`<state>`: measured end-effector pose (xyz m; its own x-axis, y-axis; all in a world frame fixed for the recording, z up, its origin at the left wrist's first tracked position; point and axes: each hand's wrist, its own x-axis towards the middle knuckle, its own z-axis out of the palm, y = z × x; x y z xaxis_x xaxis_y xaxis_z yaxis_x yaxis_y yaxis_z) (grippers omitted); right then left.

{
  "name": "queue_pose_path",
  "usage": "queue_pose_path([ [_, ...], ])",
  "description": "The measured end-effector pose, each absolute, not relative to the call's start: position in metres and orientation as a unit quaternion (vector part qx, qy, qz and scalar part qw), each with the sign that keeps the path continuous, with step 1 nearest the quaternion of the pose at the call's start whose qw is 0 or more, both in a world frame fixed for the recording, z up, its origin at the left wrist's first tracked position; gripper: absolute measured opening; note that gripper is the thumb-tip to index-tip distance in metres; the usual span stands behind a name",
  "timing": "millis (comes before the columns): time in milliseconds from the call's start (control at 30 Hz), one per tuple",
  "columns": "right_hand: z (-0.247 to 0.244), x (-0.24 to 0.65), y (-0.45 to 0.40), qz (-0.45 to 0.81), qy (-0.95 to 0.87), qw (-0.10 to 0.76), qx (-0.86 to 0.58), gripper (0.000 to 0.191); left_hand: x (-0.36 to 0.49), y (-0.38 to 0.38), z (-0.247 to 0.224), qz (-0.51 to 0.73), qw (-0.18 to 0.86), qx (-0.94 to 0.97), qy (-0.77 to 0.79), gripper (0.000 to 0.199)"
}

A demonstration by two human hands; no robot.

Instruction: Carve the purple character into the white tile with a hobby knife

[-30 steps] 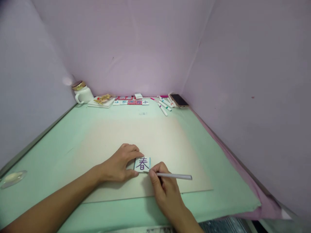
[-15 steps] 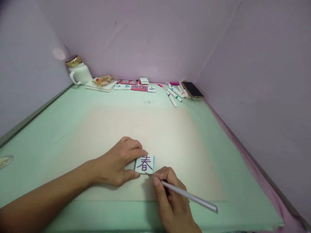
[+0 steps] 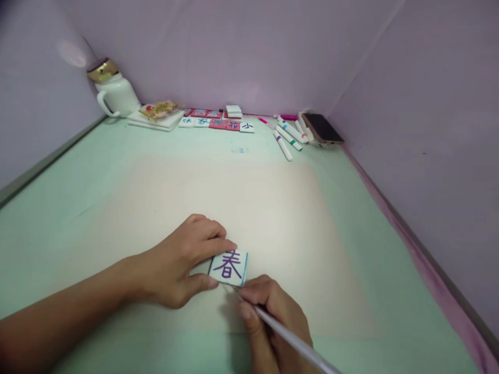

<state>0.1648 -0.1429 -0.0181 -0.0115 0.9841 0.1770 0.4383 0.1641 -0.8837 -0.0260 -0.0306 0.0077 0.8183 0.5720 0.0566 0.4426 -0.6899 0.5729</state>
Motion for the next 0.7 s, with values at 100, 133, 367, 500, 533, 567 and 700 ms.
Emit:
queue_pose_path([
  [100,-0.014,0.167,-0.139,0.336,-0.647,0.406,-0.551,0.009,-0.026,-0.031,0.007,0.119,0.28,0.911,0.278,0.039],
  [133,-0.013,0.167,-0.138,0.339,-0.65,0.406,-0.545,0.01,-0.026,-0.031,0.006,0.119,0.28,0.911,0.278,0.039],
  [367,-0.006,0.164,-0.131,0.357,-0.653,0.437,-0.505,0.007,-0.025,-0.031,0.007,0.119,0.278,0.911,0.281,0.037],
  [500,-0.012,0.166,-0.128,0.33,-0.645,0.449,-0.523,0.009,-0.025,-0.031,0.007,0.113,0.283,0.908,0.286,0.036],
  [533,-0.014,0.165,-0.128,0.32,-0.639,0.453,-0.533,0.01,-0.025,-0.031,0.007,0.118,0.284,0.907,0.286,0.038],
  [567,-0.016,0.163,-0.129,0.312,-0.634,0.458,-0.54,0.011,-0.025,-0.031,0.006,0.125,0.286,0.907,0.284,0.039],
  [700,-0.022,0.155,-0.134,0.308,-0.609,0.48,-0.551,0.011,-0.025,-0.032,0.003,0.149,0.288,0.902,0.286,0.04],
])
